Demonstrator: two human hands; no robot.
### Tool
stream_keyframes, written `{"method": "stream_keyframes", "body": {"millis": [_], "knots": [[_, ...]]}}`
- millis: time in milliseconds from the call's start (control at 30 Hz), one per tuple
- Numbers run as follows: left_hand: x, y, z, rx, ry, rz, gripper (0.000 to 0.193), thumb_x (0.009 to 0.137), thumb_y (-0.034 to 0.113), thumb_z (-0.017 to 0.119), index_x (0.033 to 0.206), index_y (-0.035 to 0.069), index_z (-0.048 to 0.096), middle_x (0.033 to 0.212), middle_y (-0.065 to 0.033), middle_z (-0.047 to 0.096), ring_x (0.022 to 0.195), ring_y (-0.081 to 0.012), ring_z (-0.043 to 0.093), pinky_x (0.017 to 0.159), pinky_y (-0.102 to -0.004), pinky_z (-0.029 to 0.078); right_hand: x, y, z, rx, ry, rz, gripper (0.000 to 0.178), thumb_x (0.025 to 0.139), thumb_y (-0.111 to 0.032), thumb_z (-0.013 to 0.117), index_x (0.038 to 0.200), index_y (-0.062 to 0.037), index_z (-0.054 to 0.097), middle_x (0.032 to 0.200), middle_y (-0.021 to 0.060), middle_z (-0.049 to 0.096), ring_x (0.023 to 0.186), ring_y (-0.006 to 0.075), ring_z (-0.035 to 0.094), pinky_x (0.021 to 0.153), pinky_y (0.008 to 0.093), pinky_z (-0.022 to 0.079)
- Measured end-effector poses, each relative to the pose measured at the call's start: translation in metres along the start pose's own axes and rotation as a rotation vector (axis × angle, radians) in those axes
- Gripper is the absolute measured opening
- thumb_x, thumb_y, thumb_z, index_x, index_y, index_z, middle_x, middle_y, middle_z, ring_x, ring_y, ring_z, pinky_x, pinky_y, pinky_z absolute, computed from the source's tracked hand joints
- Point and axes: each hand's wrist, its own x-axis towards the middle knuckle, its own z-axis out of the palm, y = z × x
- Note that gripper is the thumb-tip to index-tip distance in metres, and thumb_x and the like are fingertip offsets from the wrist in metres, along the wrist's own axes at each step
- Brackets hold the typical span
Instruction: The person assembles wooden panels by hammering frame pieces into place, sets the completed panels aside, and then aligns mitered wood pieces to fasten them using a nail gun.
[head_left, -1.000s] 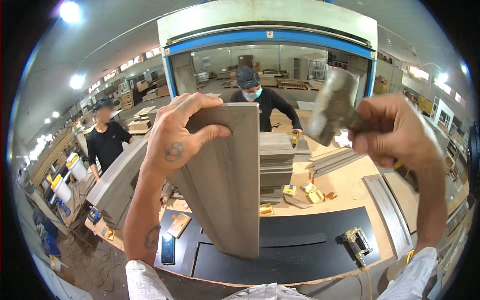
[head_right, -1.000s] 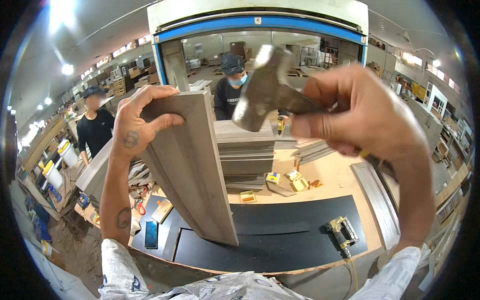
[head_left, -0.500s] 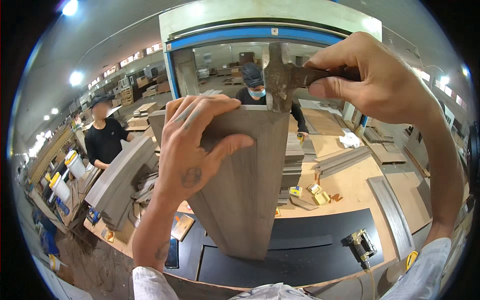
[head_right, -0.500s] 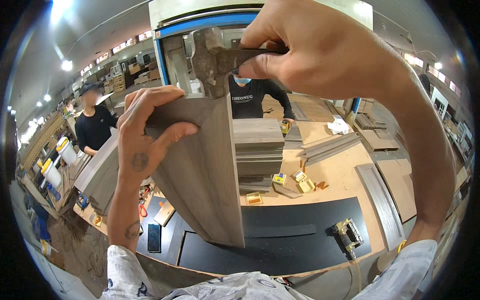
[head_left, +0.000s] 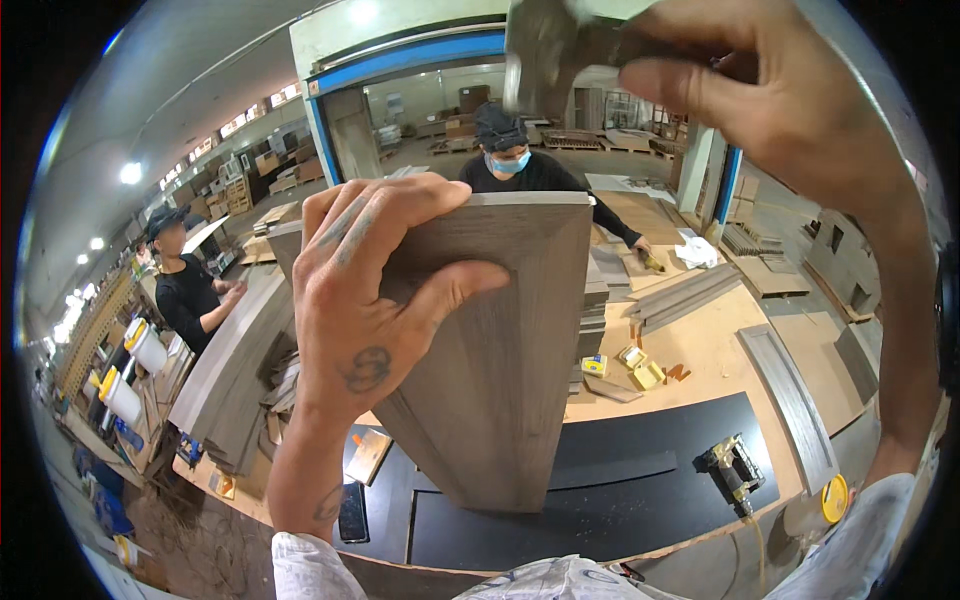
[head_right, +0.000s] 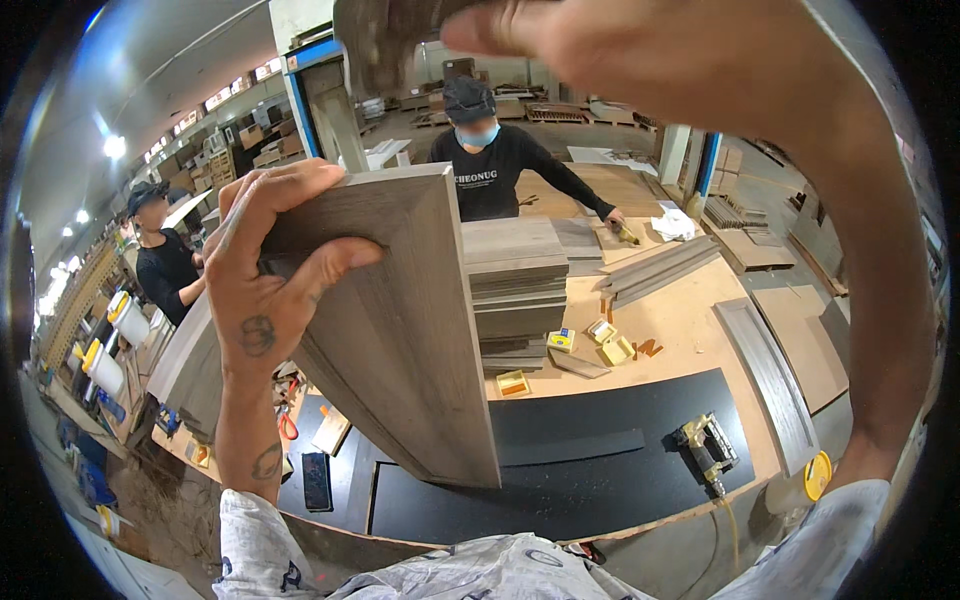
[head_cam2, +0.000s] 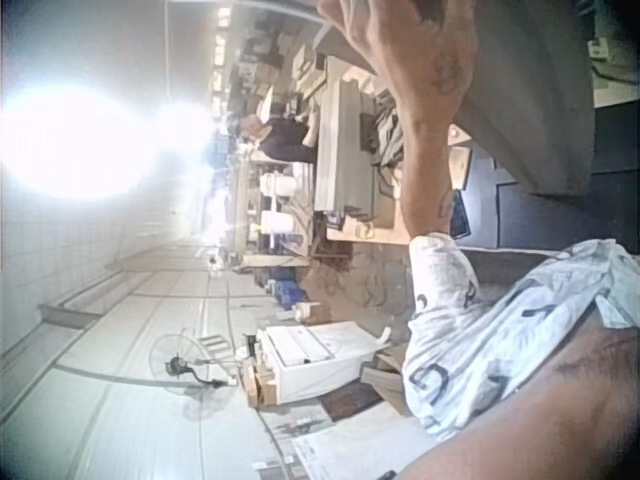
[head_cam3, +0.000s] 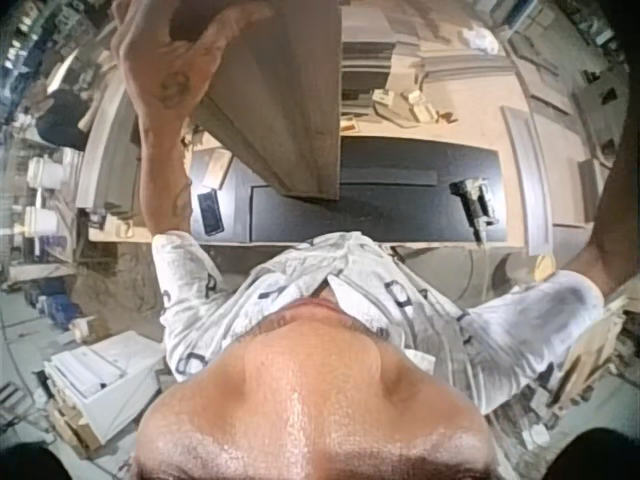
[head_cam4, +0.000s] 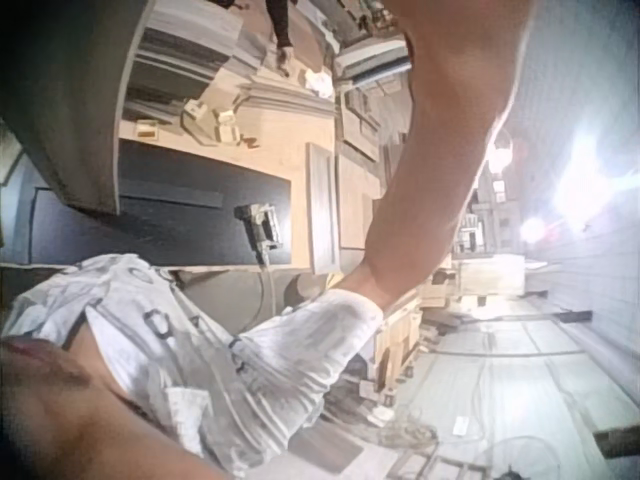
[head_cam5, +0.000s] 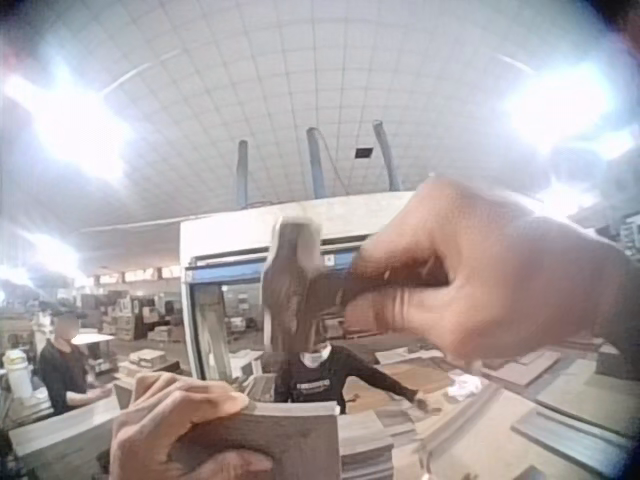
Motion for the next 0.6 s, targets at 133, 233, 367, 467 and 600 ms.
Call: {"method": "stream_keyframes", "body": {"millis": [133, 233, 367, 467, 600], "knots": [[0.002, 0.003, 0.001, -0.015, -0.018, -0.046, 0.053, 0.057, 0.022, 0.091, 0.105, 0.008, 0.072, 0.105, -0.0064, 0.072, 0.102, -0.0219, 0.062, 0.092, -0.0355, 0.048, -0.007, -0.007, -0.006, -0.034, -0.195, -0.114, 0.019, 0.093, -0.014, 0.062, 0.096, 0.0021, 0.072, 0.065, 0.0108, 0.063, 0.054, 0.0144, 0.049, 0.053, 0.033, 0.039], [0.0, -0.003, 0.008, -0.093, 0.031, -0.024, 0.053, 0.057, 0.021, 0.091, 0.104, 0.007, 0.072, 0.104, -0.0067, 0.072, 0.101, -0.0217, 0.063, 0.091, -0.035, 0.048, 0.018, 0.003, -0.033, 0.2, -0.523, 0.089, 0.019, 0.092, -0.014, 0.063, 0.093, 0.0025, 0.071, 0.063, 0.0105, 0.062, 0.054, 0.0137, 0.049, 0.053, 0.0335, 0.038], [0.003, -0.002, -0.002, -0.008, -0.011, 0.021, 0.053, 0.059, 0.024, 0.09, 0.105, 0.006, 0.072, 0.103, -0.007, 0.072, 0.1, -0.0214, 0.064, 0.088, -0.0346, 0.049, 0.007, 0.007, -0.002, 0.064, -0.219, -0.036, 0.019, 0.092, -0.016, 0.066, 0.094, 0.0006, 0.073, 0.061, 0.009, 0.062, 0.053, 0.0136, 0.048, 0.053, 0.0327, 0.037], [0.007, -0.006, -0.001, -0.014, -0.031, 0.042, 0.049, 0.064, 0.027, 0.087, 0.105, 0.007, 0.071, 0.101, -0.0074, 0.072, 0.098, -0.0235, 0.065, 0.089, -0.0352, 0.047, 0.008, 0.032, 0.019, 0.228, -0.379, -0.028, 0.018, 0.091, -0.011, 0.068, 0.1, 0.0048, 0.067, 0.077, 0.0035, 0.06, 0.072, 0.0101, 0.057, 0.067, 0.0279, 0.046], [0.004, -0.025, -0.038, 0.106, -0.145, 0.005, 0.053, 0.064, 0.025, 0.088, 0.11, 0.007, 0.071, 0.104, -0.0075, 0.072, 0.099, -0.0227, 0.064, 0.089, -0.0341, 0.049, 0.001, 0.052, 0.033, 0.247, -0.056, -0.083, 0.031, 0.089, -0.012, 0.071, 0.114, 0.0042, 0.062, 0.104, 0.0076, 0.061, 0.093, 0.0194, 0.066, 0.084, 0.0323, 0.053]]}}
